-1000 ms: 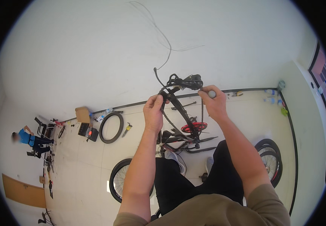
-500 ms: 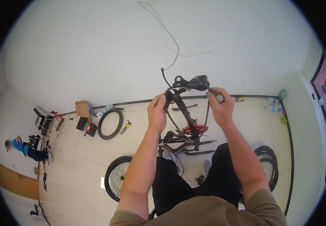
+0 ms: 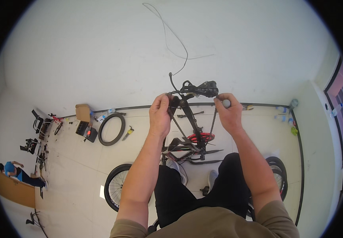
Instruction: The person works on a bicycle frame mounted upside down, using a screwdriver to adjust the rear derailleur and chain. They manipulate the chain around the gears and crankset while seated, occasionally repositioning the frame to access different components.
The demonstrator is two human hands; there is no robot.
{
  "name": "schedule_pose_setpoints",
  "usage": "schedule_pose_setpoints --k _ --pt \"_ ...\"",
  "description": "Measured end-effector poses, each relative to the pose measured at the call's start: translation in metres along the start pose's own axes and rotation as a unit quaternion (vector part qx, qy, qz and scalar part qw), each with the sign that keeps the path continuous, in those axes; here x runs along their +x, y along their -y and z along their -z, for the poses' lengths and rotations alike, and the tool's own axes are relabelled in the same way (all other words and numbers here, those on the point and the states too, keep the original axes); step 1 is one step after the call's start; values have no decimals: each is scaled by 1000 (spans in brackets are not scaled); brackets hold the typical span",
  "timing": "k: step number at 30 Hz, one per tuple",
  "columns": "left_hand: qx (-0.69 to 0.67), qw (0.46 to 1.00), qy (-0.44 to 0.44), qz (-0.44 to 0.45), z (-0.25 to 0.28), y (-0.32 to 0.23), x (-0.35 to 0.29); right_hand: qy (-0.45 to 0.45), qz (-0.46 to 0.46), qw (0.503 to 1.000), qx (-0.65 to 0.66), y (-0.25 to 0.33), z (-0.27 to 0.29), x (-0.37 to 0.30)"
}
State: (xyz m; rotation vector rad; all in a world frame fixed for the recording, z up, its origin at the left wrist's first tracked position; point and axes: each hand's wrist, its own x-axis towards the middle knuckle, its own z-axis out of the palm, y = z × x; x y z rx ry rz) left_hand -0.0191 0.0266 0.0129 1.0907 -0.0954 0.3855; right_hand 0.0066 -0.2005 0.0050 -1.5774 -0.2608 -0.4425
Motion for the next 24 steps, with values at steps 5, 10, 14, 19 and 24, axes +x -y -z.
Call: schedule_pose_setpoints --k 5,10,14,19,24 --pt "69 997 32 -2 -14 -12 1 -9 24 999 -23 -9 5 -4" --pt "127 991 41 4 -13 -11 3 8 -13 1000 -27 -17 10 -5" --pt "105 993 49 12 -13 -11 2 9 -13 999 -46 -14 10 -5" --pt "110 992 64 13 -14 -12 4 23 5 999 -42 -11 13 -4" --pt "109 990 76 36 -11 -16 3 39 -34 999 0 16 14 1"
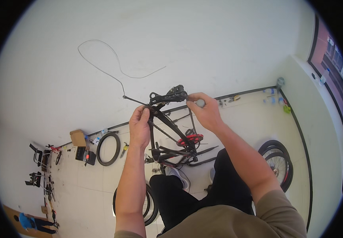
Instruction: The person works on a bicycle frame mounted upside down, using a screwdriver to adjust the rear derailleur and chain. They manipulate the chain around the gears and crankset while seated, occasionally repositioning the frame to access different components.
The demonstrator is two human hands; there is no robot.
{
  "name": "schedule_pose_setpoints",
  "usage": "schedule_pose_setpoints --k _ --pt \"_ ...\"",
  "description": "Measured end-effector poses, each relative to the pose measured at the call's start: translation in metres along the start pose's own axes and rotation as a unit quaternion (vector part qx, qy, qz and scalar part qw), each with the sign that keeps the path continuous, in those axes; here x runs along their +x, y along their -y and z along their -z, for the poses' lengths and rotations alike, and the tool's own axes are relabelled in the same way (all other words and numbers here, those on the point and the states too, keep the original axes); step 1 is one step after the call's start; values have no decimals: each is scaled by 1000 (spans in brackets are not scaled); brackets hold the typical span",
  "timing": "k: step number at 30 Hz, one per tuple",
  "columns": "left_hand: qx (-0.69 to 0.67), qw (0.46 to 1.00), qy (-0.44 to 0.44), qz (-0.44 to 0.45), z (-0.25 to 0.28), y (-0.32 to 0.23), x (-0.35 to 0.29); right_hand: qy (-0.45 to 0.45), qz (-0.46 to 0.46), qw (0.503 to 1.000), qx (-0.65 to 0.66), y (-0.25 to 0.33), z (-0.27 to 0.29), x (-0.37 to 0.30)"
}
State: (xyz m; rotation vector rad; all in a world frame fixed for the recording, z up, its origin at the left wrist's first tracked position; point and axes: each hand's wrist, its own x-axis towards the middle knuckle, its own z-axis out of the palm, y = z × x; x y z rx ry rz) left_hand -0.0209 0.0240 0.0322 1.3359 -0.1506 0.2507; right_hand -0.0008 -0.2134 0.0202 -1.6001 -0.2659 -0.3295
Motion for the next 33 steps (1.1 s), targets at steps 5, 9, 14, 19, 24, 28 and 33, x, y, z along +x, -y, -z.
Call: schedule_pose_setpoints --k 5,9,14,19,24,28,33 --pt "104 992 -40 -57 -3 11 -10 20 -45 998 -30 1 5 3" --pt "315 939 -77 -115 29 44 -22 23 -20 998 -46 4 3 4" --pt "356 919 -135 -99 26 38 -31 -4 34 996 -79 -11 -1 7" --pt "331 926 -124 -132 20 10 -25 -9 34 995 -89 -15 -5 7" --pt "326 932 -110 -119 21 0 -14 -29 31 993 -111 -26 -7 2" --pt "359 917 -106 -140 9 -7 -8 -18 2 993 -118 -30 -4 -5" --pt "323 930 -99 -146 8 -14 3 -20 7 994 -107 -37 1 -9"
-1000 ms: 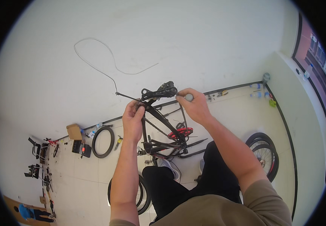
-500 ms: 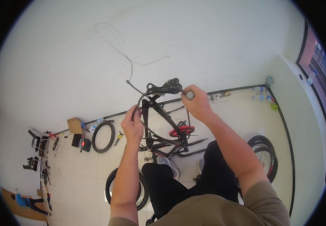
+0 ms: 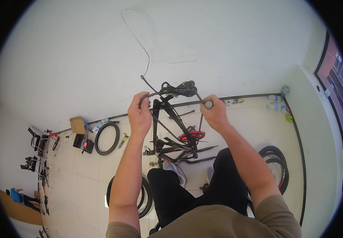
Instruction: The person works on a bicycle frame mounted upside down, using a screwdriver to adjust the rear derailleur and chain. They manipulate the chain around the gears and crankset while seated, occasionally repositioning the frame to access different components.
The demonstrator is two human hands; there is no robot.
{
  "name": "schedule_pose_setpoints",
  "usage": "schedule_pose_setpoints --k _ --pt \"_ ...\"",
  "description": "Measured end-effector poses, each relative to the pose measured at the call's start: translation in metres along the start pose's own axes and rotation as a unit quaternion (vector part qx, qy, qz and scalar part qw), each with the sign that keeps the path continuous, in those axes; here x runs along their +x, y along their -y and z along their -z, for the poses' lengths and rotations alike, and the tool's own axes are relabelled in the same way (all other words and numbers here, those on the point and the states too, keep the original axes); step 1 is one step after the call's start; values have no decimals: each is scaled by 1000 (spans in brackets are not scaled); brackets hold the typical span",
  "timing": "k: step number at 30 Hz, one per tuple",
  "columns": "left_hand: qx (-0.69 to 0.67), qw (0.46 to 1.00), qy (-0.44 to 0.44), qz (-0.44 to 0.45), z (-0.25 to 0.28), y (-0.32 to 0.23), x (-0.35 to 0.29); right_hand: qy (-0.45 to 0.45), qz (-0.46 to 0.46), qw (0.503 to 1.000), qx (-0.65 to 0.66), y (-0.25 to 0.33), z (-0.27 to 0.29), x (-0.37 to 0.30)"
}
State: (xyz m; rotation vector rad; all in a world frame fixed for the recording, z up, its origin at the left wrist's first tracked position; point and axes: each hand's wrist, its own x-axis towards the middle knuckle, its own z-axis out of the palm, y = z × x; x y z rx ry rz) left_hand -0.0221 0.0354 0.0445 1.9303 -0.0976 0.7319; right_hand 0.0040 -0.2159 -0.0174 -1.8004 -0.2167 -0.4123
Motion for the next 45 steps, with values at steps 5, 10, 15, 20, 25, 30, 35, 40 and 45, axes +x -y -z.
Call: schedule_pose_setpoints --k 5,10,15,20,25,30,35,40,45 --pt "25 998 51 33 0 -4 -5 0 1 1000 7 -7 -1 3" --pt "-23 996 66 61 -1 3 -14 -32 51 997 49 -5 -3 2" --pt "-58 995 56 61 -1 7 -14 7 15 996 91 22 1 5" --pt "-71 994 37 68 -2 6 1 26 -75 980 184 27 -1 12" --pt "-23 996 78 27 6 -6 15 21 -6 994 107 19 1 12" --pt "32 988 150 16 7 -11 20 9 15 997 73 7 4 8" --pt "-85 983 156 46 1 -15 20 -10 53 998 24 -11 5 12" --pt "-36 994 102 14 4 14 5 11 71 997 2 -28 2 6" --pt "-109 989 96 -15 -23 19 12 7 82 996 -19 -61 27 27"
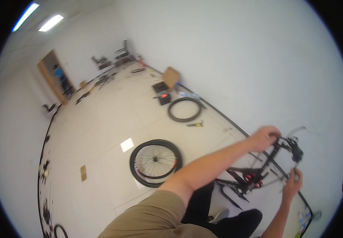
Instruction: The person works on a bicycle frame mounted upside down, using a screwdriver to adjust the rear derailleur and chain. They manipulate the chain around the gears and crankset while seated, occasionally repositioning the frame to access different components.
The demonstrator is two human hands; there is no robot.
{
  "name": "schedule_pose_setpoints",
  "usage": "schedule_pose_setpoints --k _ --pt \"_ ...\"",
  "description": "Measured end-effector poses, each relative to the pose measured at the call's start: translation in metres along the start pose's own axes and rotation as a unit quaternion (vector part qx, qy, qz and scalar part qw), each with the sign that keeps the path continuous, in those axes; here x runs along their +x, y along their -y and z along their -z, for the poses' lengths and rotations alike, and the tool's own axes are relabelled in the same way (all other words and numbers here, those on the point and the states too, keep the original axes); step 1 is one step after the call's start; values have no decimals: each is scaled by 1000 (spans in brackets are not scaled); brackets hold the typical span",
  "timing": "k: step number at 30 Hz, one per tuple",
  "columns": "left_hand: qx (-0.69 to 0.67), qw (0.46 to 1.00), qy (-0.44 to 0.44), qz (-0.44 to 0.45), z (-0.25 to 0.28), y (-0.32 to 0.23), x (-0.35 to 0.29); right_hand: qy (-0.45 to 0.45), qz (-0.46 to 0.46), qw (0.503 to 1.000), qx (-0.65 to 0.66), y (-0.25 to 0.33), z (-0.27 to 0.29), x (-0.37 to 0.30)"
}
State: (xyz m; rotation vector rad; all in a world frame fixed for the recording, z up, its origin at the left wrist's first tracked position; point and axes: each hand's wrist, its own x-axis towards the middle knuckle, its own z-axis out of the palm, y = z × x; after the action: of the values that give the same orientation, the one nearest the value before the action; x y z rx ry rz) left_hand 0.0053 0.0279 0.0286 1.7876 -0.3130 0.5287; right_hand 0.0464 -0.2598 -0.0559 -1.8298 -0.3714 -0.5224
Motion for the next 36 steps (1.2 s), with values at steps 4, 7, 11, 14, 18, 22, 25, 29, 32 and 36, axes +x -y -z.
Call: schedule_pose_setpoints --k 4,7,11,14,18,22,25,29,32,36 --pt "8 999 -7 30 6 -9 -18 22 -51 997 45 27 -5 1" --pt "29 995 -28 93 4 2 -27 3 -56 997 59 19 -13 -2" --pt "29 993 -52 106 2 -1 -36 17 -74 995 61 22 -11 -5" --pt "45 992 -53 104 -5 -17 -38 -12 -108 994 32 37 -4 -8" --pt "44 995 -61 67 -26 11 -34 -3 -91 994 55 60 -5 6" --pt "61 986 -136 70 -10 49 -55 23 -127 985 116 98 -38 4" --pt "-21 990 -113 87 -19 32 -59 -18 -79 990 119 85 -28 5" --pt "-77 987 -95 101 -22 23 -50 -4 -60 994 94 80 -20 5" --pt "-76 988 -85 104 -21 23 -50 -11 -39 996 82 70 -24 -3" --pt "-86 986 -77 116 -17 22 -52 -5 -66 993 99 71 -25 -6"
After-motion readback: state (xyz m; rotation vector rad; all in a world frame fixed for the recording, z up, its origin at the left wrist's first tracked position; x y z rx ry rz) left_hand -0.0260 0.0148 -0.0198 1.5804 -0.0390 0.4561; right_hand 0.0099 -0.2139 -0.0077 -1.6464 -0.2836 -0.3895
